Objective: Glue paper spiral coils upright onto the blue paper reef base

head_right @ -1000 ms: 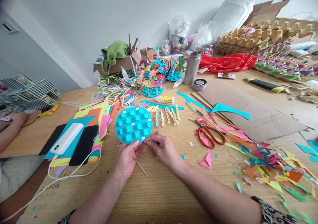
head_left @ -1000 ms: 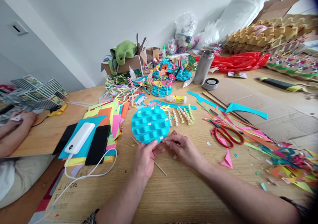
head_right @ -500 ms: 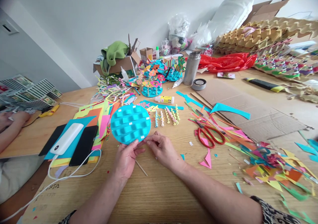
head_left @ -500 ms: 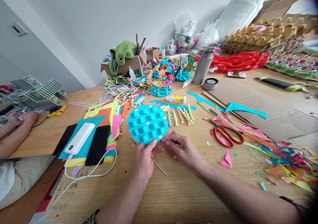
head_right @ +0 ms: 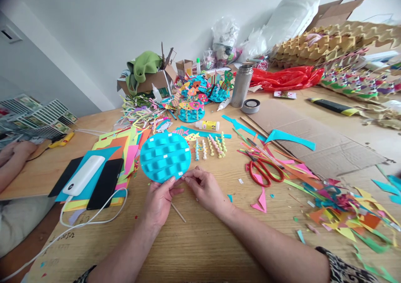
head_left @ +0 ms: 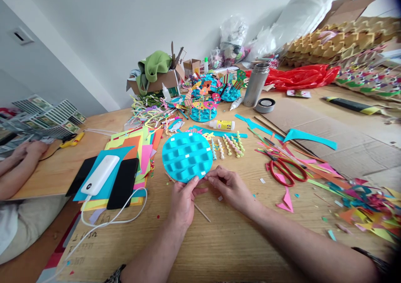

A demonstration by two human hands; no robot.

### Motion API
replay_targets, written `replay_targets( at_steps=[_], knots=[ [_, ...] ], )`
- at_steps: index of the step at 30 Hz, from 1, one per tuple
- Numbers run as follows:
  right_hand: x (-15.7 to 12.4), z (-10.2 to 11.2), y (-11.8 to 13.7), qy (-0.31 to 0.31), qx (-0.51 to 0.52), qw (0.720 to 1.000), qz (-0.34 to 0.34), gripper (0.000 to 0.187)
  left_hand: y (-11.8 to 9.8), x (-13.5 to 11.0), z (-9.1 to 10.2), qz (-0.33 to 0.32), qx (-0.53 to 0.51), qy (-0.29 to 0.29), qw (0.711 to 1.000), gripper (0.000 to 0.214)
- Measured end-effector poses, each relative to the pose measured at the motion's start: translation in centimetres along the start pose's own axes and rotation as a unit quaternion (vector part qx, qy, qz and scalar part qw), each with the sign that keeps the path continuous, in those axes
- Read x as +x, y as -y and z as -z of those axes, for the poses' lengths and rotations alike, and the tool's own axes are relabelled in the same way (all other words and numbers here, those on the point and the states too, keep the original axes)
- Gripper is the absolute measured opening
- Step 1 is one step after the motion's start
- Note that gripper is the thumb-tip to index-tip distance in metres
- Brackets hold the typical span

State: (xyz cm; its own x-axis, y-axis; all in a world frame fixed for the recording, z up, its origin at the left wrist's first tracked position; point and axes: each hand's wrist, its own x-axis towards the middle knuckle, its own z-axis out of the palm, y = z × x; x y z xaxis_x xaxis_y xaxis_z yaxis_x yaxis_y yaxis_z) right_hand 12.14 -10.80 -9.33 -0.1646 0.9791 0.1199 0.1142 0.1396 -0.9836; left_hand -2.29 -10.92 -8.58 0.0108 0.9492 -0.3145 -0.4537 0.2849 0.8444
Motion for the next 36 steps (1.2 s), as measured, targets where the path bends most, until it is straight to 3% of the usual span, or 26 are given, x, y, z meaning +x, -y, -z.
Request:
replay_targets(
  at_steps=[16,27,36],
  knots=[
    [0.1,0.0,-0.6,-0.004,0.075,0.997,-0.037,0.025,-0.2,-0.1,0.1,0.022,-0.027,0.011,0.999,0.021],
    [0.3,-0.1,-0.9,0.011,0.148,0.987,-0.058,0.021,-0.3,0.0,0.0,0.022,-0.034,0.017,0.999,0.025],
    [0.3,0.1,-1.0,0.025,0.15,0.986,-0.069,0.024,-0.1,-0.2,0.0,0.024,-0.03,0.024,0.999,0.023]
  ],
)
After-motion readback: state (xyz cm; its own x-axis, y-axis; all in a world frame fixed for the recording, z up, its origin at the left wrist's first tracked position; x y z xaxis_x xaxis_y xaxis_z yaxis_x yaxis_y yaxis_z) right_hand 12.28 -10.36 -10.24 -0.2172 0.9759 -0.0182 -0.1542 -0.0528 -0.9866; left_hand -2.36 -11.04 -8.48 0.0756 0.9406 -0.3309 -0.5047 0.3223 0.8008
